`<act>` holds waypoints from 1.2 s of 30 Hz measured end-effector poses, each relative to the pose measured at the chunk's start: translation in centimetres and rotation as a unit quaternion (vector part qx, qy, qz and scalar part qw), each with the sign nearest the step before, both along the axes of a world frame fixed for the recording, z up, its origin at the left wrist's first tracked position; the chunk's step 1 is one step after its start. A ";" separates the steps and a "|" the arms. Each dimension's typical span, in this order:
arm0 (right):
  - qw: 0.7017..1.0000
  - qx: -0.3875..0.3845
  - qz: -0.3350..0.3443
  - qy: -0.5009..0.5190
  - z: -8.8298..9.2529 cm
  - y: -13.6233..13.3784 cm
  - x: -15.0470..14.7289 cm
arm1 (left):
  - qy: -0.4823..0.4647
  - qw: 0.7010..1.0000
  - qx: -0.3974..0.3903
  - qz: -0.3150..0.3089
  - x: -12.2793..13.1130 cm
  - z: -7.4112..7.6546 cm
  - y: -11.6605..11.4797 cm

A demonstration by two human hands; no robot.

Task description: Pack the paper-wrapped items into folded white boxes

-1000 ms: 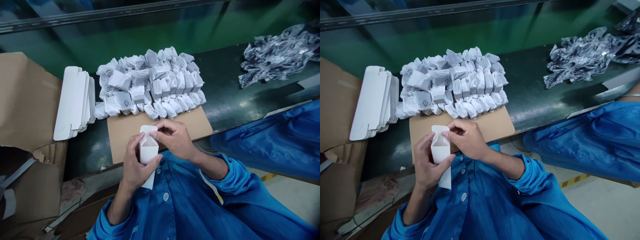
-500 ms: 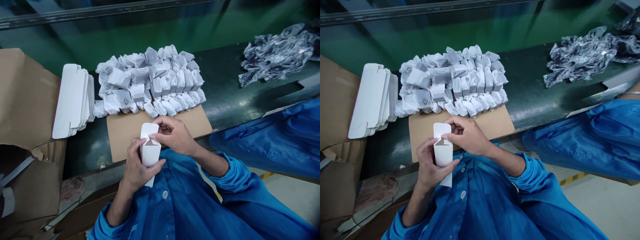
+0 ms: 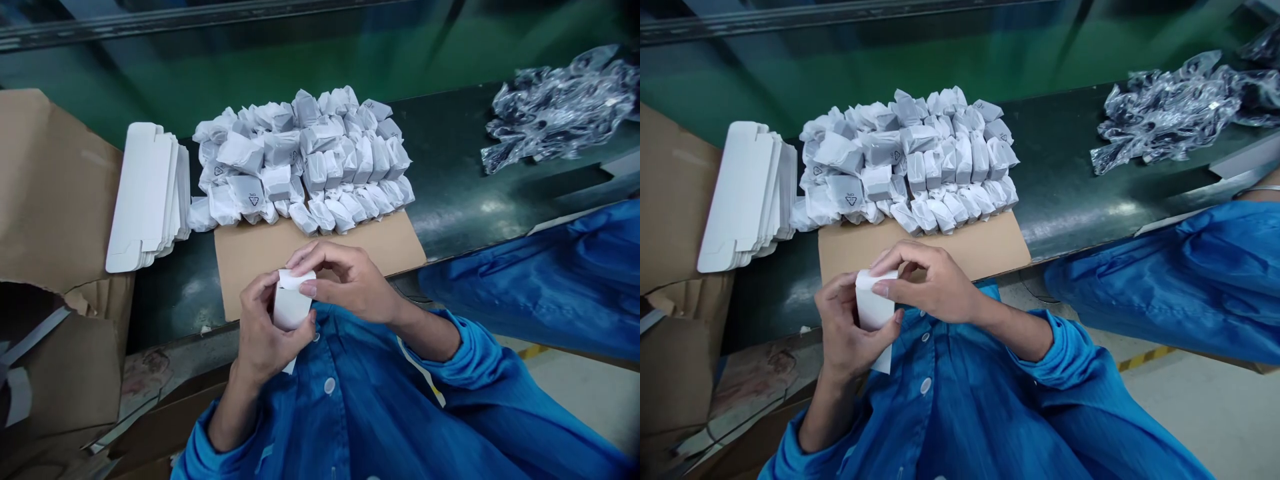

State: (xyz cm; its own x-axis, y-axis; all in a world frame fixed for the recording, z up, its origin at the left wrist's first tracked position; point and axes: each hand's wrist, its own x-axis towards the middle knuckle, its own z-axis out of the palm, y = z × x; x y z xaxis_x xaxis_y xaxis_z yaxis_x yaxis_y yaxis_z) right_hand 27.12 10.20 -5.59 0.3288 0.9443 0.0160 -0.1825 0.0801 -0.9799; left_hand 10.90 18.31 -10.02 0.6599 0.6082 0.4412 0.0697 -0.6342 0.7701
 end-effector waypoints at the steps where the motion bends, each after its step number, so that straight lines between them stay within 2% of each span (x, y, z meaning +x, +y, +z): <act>1: 1.000 -0.007 -0.004 0.010 0.1 0.0 -0.1 | 0.001 1.000 -0.002 0.004 0.0 0.1 -0.1; 4: 0.997 -0.041 -0.014 0.056 0.0 0.0 -0.4 | 0.054 0.998 0.010 0.022 -0.1 0.5 -0.1; 8: 0.996 -0.042 -0.028 0.067 -0.5 0.2 -0.6 | 0.128 0.988 0.085 0.027 -0.1 1.1 0.0; 11: 0.998 -0.015 -0.060 0.004 -0.6 0.1 -0.9 | 0.140 0.983 0.123 0.004 -0.1 0.9 0.0; 15: 0.992 0.012 -0.096 -0.082 -0.8 -0.2 -1.3 | 0.144 0.980 0.139 0.019 -0.2 0.6 -0.5; 20: 0.991 0.019 -0.094 -0.090 -1.1 -0.3 -1.6 | 0.164 0.977 0.137 0.026 -0.4 0.7 -1.2; 24: 0.986 0.050 -0.080 -0.136 -1.2 -0.6 -2.1 | 0.173 0.975 0.128 0.049 -0.6 1.1 -1.4; 26: 0.976 0.081 -0.086 -0.181 -1.4 -0.8 -2.6 | 0.166 0.978 0.115 0.060 -0.8 1.2 -1.4; 30: 0.948 0.132 -0.144 -0.251 -2.4 -0.9 -3.5 | 0.148 0.983 0.099 0.051 -0.8 0.9 -1.3; 36: 0.929 0.152 -0.113 -0.319 -3.1 -0.5 -3.8 | 0.110 0.992 0.057 0.026 -1.3 0.1 -1.1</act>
